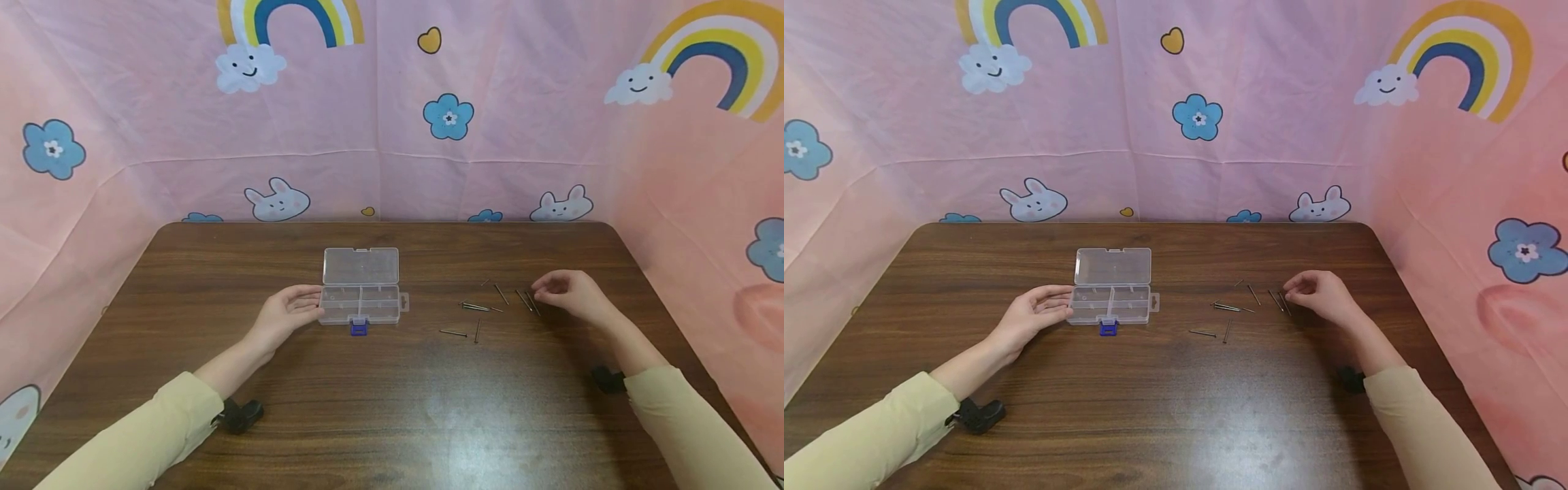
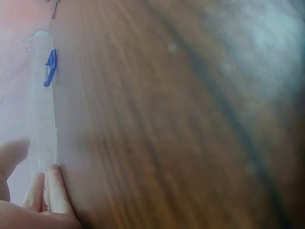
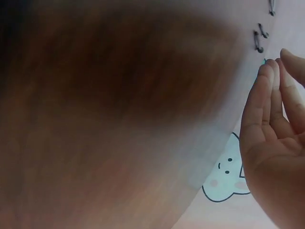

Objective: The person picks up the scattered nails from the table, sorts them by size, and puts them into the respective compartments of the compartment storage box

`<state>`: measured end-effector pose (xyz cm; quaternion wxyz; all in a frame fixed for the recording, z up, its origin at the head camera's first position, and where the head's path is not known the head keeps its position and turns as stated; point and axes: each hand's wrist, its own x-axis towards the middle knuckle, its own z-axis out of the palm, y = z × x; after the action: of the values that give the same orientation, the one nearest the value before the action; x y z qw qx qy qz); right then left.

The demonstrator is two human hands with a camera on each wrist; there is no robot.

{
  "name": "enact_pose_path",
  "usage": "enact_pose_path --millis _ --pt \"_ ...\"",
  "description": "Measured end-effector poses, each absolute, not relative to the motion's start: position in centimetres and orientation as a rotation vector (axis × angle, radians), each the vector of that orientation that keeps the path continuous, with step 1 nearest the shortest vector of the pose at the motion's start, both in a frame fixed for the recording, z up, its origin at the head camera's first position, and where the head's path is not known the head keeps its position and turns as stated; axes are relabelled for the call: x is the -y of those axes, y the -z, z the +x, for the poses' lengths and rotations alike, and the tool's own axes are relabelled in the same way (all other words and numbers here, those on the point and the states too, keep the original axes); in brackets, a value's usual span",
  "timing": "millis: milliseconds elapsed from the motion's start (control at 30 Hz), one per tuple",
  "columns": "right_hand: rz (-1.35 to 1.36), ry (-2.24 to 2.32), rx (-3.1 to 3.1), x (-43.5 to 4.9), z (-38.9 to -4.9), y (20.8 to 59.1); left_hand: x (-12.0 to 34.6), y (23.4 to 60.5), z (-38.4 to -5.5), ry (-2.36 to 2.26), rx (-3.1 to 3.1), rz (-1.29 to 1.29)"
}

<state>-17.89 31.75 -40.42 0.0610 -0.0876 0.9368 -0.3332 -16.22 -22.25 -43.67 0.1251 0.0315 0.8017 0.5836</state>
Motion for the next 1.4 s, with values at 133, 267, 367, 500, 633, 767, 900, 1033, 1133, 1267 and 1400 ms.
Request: enact_pose_path --millis 133,267,367,500,633,767,900,1033,1133,1267,1400 --pt "-0.283 0.998 -2.801 -31.78 -17.73 40.63 22.22 43.68 -16.27 -1.697 -2.339 0.093" --pt "-0.303 1.015 -2.786 -31.68 -17.63 40.77 22.24 43.68 -16.26 -1.695 -2.34 0.095" --pt "-0.314 1.021 -2.793 -31.67 -17.63 40.94 22.31 43.72 -16.23 -1.693 -2.344 0.098" --pt "-0.303 1.02 -2.799 -31.6 -17.63 41.19 22.34 43.72 -16.19 -1.687 -2.35 0.102" --pt "-0.294 1.004 -2.808 -31.51 -17.69 41.3 22.3 43.65 -16.15 -1.679 -2.356 0.102" --pt "-0.285 0.988 -2.82 -31.49 -17.82 41.29 22.26 43.55 -16.1 -1.675 -2.358 0.099" --pt "-0.259 0.971 -2.842 -31.54 -17.95 41.32 22.23 43.47 -16.06 -1.657 -2.366 0.092" --pt "-0.233 0.954 -2.859 -31.35 -18.02 41.28 22.25 43.43 -15.99 -1.639 -2.378 0.083" --pt "-0.229 0.944 -2.866 -31.2 -18.09 41.25 22.28 43.45 -15.99 -1.648 -2.372 0.083" --pt "-0.221 0.938 -2.865 -31.16 -18.13 41.19 22.27 43.49 -16.04 -1.662 -2.361 0.084" --pt "-0.209 0.941 -2.856 -31.32 -18.17 41.19 22.22 43.41 -16.06 -1.659 -2.363 0.081"
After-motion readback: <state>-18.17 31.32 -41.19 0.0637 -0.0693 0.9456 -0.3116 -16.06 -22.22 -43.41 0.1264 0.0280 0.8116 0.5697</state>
